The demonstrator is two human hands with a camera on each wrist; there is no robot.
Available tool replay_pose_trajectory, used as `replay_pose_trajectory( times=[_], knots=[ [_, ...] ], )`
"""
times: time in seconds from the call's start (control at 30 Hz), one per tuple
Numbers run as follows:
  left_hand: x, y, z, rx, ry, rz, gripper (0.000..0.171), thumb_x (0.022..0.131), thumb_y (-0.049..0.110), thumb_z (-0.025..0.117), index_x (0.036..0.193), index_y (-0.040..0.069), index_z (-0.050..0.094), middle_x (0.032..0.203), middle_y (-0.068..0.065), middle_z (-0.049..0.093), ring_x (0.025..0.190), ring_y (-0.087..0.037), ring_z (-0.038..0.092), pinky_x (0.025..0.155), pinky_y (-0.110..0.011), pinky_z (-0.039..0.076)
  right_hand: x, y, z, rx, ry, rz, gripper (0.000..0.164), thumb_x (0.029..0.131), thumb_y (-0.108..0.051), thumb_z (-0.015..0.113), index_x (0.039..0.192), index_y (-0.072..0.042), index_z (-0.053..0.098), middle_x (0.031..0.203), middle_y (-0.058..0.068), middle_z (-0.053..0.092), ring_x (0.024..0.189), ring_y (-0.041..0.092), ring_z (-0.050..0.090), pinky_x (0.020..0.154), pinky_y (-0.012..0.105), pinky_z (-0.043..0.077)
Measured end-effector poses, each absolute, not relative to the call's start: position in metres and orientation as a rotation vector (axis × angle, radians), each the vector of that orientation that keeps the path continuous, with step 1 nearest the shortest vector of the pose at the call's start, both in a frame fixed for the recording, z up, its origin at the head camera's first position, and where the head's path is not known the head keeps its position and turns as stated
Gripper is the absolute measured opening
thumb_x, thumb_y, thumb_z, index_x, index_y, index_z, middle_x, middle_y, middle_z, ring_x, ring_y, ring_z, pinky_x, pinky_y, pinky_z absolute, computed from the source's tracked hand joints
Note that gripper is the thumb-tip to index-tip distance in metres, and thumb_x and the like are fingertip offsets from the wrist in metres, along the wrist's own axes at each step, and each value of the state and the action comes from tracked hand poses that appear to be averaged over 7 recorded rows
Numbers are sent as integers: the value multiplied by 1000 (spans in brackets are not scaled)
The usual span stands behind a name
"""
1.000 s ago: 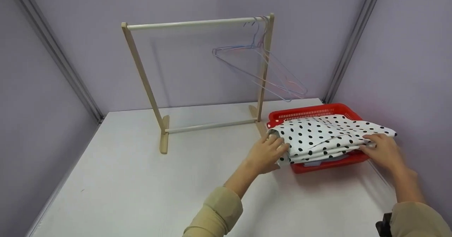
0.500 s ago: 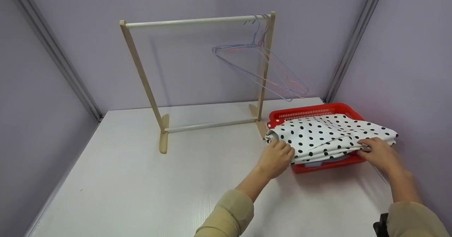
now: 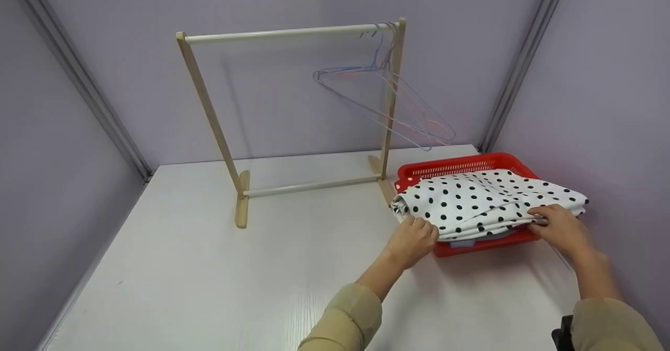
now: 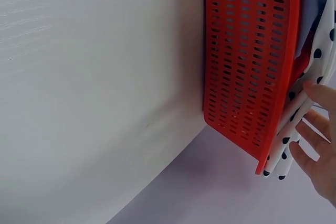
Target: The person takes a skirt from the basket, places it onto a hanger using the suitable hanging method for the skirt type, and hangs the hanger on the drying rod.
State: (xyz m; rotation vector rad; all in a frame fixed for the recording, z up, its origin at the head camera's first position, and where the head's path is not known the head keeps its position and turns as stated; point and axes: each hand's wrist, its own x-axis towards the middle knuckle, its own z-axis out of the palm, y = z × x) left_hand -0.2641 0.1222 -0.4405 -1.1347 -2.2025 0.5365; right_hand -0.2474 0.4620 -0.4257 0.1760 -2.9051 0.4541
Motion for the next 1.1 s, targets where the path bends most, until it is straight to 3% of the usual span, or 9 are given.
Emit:
replay_pose_trajectory(
  times=[0.47, 0.8, 1.1],
  knots=[
    [-276, 110, -413, -1086, -2117, 212, 9, 89, 16, 54, 87, 16, 63, 78, 4, 65, 72, -12, 61, 69, -24, 43, -239, 468, -438, 103, -2865, 500, 51, 75, -14, 73, 117, 7, 53, 112, 33, 42, 103, 50, 40, 82, 63, 36],
    [-284, 90, -384, -1034, -2058, 173, 7, 86, 18, 56, 87, 15, 63, 79, 3, 66, 74, -13, 62, 69, -26, 43, -241, 471, -438, 126, -2859, 500, 53, 74, -15, 75, 115, 8, 51, 111, 36, 42, 102, 54, 38, 82, 66, 33],
    [-292, 56, -373, -1183, -2152, 331, 11, 88, 16, 57, 96, 13, 63, 89, 2, 67, 81, -14, 62, 75, -27, 45, -237, 477, -440, 134, -2850, 487, 50, 72, -16, 76, 109, 10, 55, 107, 36, 46, 96, 54, 44, 80, 65, 36]
  ],
)
